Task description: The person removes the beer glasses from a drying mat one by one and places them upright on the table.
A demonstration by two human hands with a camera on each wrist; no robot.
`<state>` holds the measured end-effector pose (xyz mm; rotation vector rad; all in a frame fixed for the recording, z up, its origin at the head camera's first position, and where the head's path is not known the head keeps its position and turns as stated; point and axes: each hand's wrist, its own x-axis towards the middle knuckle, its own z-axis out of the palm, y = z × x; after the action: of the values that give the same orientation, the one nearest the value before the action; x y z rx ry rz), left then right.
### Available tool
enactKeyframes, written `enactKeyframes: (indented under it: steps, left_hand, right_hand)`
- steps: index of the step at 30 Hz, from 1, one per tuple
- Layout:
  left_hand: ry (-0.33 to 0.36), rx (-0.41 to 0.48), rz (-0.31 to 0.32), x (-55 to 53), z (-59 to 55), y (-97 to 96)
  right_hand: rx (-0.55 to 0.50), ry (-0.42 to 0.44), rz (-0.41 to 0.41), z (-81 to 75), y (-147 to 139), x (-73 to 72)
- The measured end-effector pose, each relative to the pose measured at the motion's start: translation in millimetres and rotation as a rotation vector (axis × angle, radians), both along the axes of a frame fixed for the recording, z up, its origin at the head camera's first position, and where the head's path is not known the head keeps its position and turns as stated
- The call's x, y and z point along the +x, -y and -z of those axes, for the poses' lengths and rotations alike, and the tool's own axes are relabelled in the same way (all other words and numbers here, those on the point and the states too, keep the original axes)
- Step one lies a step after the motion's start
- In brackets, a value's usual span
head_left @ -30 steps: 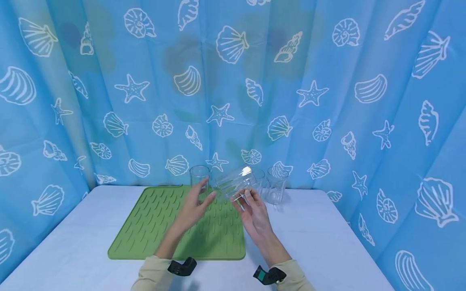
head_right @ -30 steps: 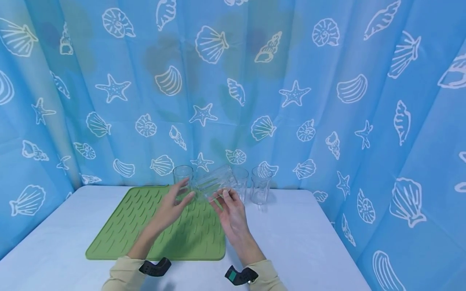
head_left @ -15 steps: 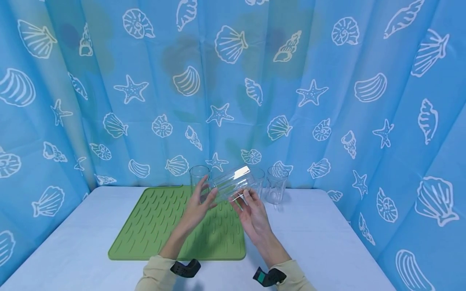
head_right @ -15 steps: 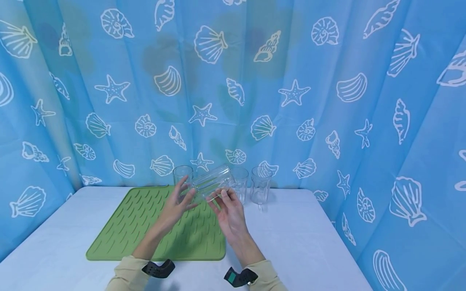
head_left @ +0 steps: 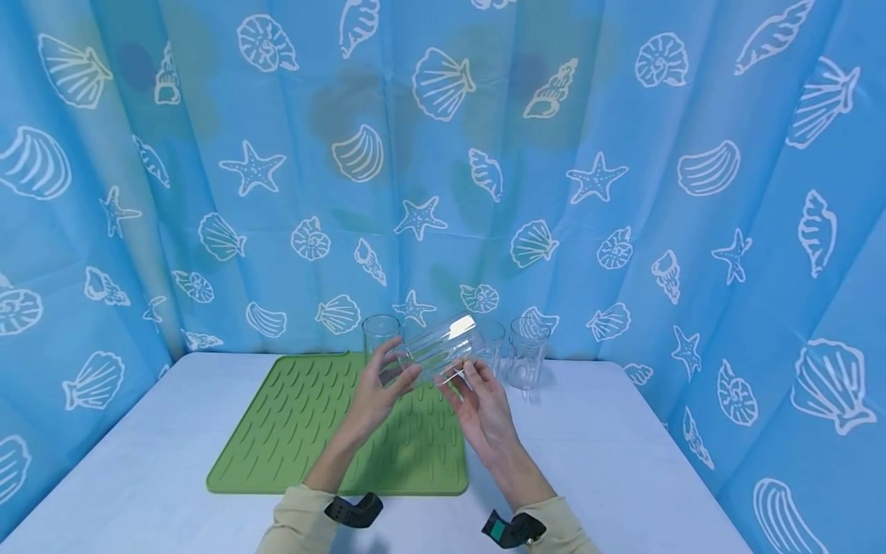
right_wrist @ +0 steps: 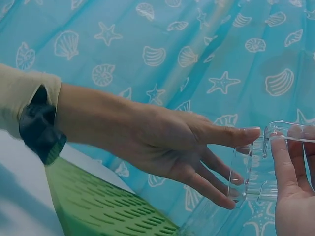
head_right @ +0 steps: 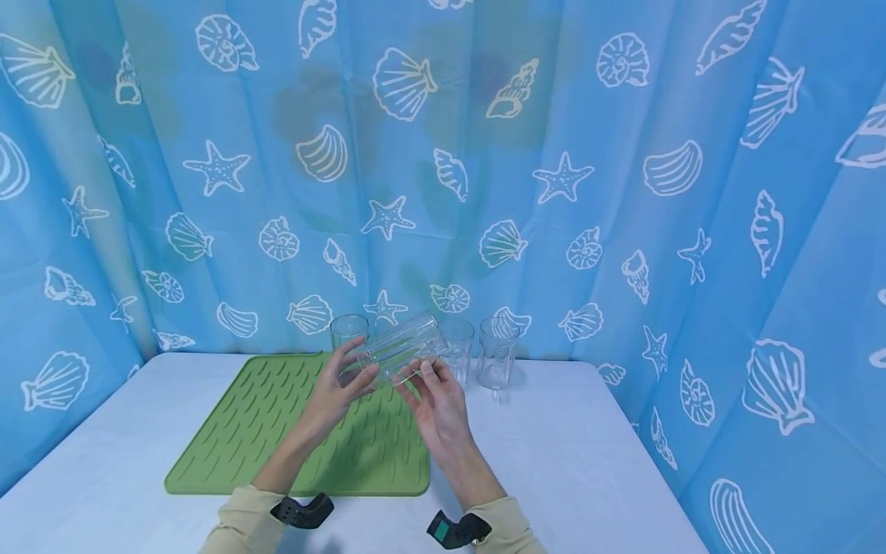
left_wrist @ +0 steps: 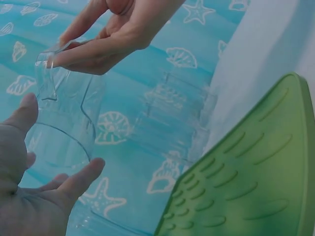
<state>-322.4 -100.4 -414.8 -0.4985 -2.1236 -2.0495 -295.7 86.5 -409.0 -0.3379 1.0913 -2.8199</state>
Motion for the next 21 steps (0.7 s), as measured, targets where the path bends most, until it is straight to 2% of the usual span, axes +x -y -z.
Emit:
enactKeyframes:
  steps: [4, 10, 15, 21]
  left_hand:
    - [-0.02, -0.009, -0.003, 0.7, -0.6, 0.5]
    - [-0.004, -0.017, 0.001, 1.6, -1.1, 1.1]
    - [-0.01, 0.005, 0.01, 2.5, -3.5, 2.6]
    - [-0.017, -0.004, -0.014, 3.6, -6.1, 4.0]
  right_hand:
    - [0.05, -0.04, 0.02, -0.9, -0.6, 1.1]
    - [0.171, -0.099, 0.081, -0.8, -0.9, 1.1]
    - [0.285, -0.137, 0.177, -0.4, 0.3, -0.8]
    - [0.456, -0.168, 0.321, 1.5, -3.8, -4.4]
